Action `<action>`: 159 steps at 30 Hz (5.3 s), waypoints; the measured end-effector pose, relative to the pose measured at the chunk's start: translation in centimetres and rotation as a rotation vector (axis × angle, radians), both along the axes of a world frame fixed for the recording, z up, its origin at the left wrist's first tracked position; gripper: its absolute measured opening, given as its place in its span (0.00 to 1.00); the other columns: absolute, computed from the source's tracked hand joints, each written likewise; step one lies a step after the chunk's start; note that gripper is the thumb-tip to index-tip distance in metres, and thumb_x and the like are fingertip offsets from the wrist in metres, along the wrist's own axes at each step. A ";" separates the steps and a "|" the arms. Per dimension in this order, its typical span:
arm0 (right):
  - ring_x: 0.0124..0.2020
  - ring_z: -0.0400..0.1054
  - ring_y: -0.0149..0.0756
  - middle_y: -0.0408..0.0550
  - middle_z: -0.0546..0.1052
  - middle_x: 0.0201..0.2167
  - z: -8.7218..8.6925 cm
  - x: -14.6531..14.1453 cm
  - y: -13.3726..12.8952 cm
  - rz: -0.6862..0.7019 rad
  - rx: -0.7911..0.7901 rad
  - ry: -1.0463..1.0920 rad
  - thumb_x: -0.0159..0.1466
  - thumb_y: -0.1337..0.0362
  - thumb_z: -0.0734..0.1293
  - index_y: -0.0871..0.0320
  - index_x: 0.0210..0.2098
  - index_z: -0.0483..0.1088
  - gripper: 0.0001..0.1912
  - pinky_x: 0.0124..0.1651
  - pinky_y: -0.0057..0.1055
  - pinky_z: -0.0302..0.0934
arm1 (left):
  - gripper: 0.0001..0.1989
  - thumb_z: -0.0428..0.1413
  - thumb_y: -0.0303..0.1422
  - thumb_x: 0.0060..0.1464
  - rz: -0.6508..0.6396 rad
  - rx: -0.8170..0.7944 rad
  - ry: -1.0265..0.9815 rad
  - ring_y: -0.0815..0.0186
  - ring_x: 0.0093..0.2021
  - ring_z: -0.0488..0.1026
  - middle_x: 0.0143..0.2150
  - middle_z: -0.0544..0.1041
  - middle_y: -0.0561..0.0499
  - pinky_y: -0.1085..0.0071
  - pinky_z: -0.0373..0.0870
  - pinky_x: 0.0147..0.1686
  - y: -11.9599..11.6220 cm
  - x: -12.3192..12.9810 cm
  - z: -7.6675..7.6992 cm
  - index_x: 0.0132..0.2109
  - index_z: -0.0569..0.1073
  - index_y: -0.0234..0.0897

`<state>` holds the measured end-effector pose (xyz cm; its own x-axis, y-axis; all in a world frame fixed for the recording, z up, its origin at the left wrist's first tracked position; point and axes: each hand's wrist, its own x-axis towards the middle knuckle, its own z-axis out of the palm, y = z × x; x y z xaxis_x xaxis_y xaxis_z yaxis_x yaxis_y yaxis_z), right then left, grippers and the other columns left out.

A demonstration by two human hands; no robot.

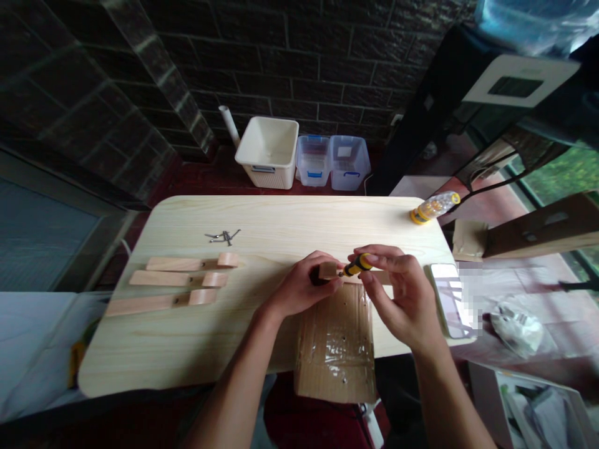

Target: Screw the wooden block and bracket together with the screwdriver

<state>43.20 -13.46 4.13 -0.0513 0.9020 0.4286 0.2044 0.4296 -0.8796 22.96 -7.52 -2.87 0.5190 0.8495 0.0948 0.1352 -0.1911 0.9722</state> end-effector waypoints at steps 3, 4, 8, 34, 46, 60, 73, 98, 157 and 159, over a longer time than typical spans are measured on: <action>0.60 0.78 0.47 0.53 0.79 0.58 0.2 0.0 -0.1 0.006 -0.015 0.006 0.72 0.71 0.70 0.49 0.55 0.73 0.15 0.60 0.52 0.76 | 0.09 0.64 0.34 0.63 0.001 0.001 0.005 0.56 0.55 0.79 0.53 0.81 0.46 0.56 0.75 0.59 0.0 -0.1 -0.1 0.50 0.80 0.42; 0.60 0.78 0.47 0.53 0.79 0.59 0.3 0.0 -0.1 0.009 -0.019 0.006 0.72 0.71 0.69 0.49 0.55 0.73 0.15 0.61 0.52 0.76 | 0.09 0.64 0.34 0.63 -0.001 0.005 0.005 0.56 0.55 0.79 0.53 0.81 0.46 0.56 0.75 0.59 0.0 -0.1 -0.1 0.50 0.80 0.42; 0.61 0.78 0.46 0.52 0.79 0.59 0.4 -0.2 -0.3 0.015 -0.018 0.009 0.73 0.72 0.69 0.49 0.55 0.73 0.15 0.60 0.51 0.76 | 0.08 0.63 0.34 0.63 -0.007 0.023 0.002 0.56 0.55 0.79 0.52 0.81 0.46 0.55 0.74 0.59 0.0 -0.1 -0.1 0.49 0.80 0.41; 0.58 0.78 0.45 0.51 0.79 0.57 -0.2 0.1 0.0 -0.005 0.000 0.005 0.72 0.72 0.70 0.47 0.55 0.74 0.16 0.57 0.48 0.76 | 0.08 0.63 0.35 0.65 -0.013 0.026 0.005 0.57 0.54 0.78 0.52 0.81 0.46 0.55 0.74 0.58 0.0 0.0 -0.1 0.50 0.80 0.41; 0.60 0.78 0.46 0.50 0.80 0.58 0.3 -0.2 -0.4 0.022 -0.032 0.019 0.73 0.72 0.68 0.48 0.55 0.74 0.15 0.60 0.50 0.76 | 0.07 0.63 0.35 0.63 -0.009 0.013 0.006 0.56 0.55 0.78 0.52 0.81 0.46 0.55 0.75 0.59 0.0 -0.1 0.0 0.48 0.80 0.41; 0.61 0.78 0.48 0.53 0.79 0.61 0.5 -0.2 -0.3 0.001 -0.056 0.025 0.73 0.70 0.69 0.49 0.54 0.74 0.13 0.62 0.54 0.75 | 0.10 0.64 0.35 0.63 -0.004 0.000 0.009 0.56 0.55 0.79 0.53 0.81 0.46 0.55 0.74 0.59 0.0 -0.1 0.0 0.50 0.80 0.42; 0.58 0.79 0.46 0.50 0.81 0.57 0.1 -0.1 -0.1 -0.012 -0.001 0.025 0.71 0.72 0.70 0.47 0.54 0.75 0.15 0.58 0.51 0.77 | 0.07 0.63 0.34 0.63 -0.010 0.012 0.013 0.56 0.54 0.78 0.52 0.81 0.45 0.54 0.75 0.59 0.0 0.0 0.1 0.47 0.80 0.41; 0.60 0.78 0.48 0.52 0.79 0.60 0.3 0.0 -0.2 0.005 -0.026 0.023 0.72 0.70 0.69 0.48 0.54 0.74 0.14 0.61 0.55 0.76 | 0.08 0.63 0.36 0.64 -0.015 0.008 0.020 0.56 0.55 0.78 0.53 0.81 0.45 0.54 0.75 0.59 0.1 -0.1 0.0 0.49 0.80 0.42; 0.61 0.78 0.48 0.50 0.80 0.59 0.3 -0.1 -0.3 0.030 -0.036 0.040 0.73 0.72 0.68 0.47 0.54 0.73 0.15 0.61 0.54 0.74 | 0.08 0.64 0.34 0.63 -0.011 0.025 0.014 0.57 0.55 0.79 0.52 0.81 0.46 0.56 0.74 0.59 0.1 -0.1 0.0 0.49 0.80 0.41; 0.60 0.78 0.47 0.50 0.80 0.58 0.1 -0.1 -0.2 0.024 -0.038 0.038 0.73 0.72 0.69 0.47 0.54 0.73 0.15 0.59 0.52 0.75 | 0.07 0.64 0.33 0.63 -0.013 0.030 0.014 0.57 0.54 0.78 0.52 0.82 0.46 0.55 0.74 0.59 0.1 -0.1 0.0 0.48 0.80 0.41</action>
<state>43.15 -13.69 4.22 -0.0576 0.9162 0.3965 0.1610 0.4005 -0.9021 22.89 -7.45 -2.84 0.5312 0.8397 0.1128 0.1460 -0.2218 0.9641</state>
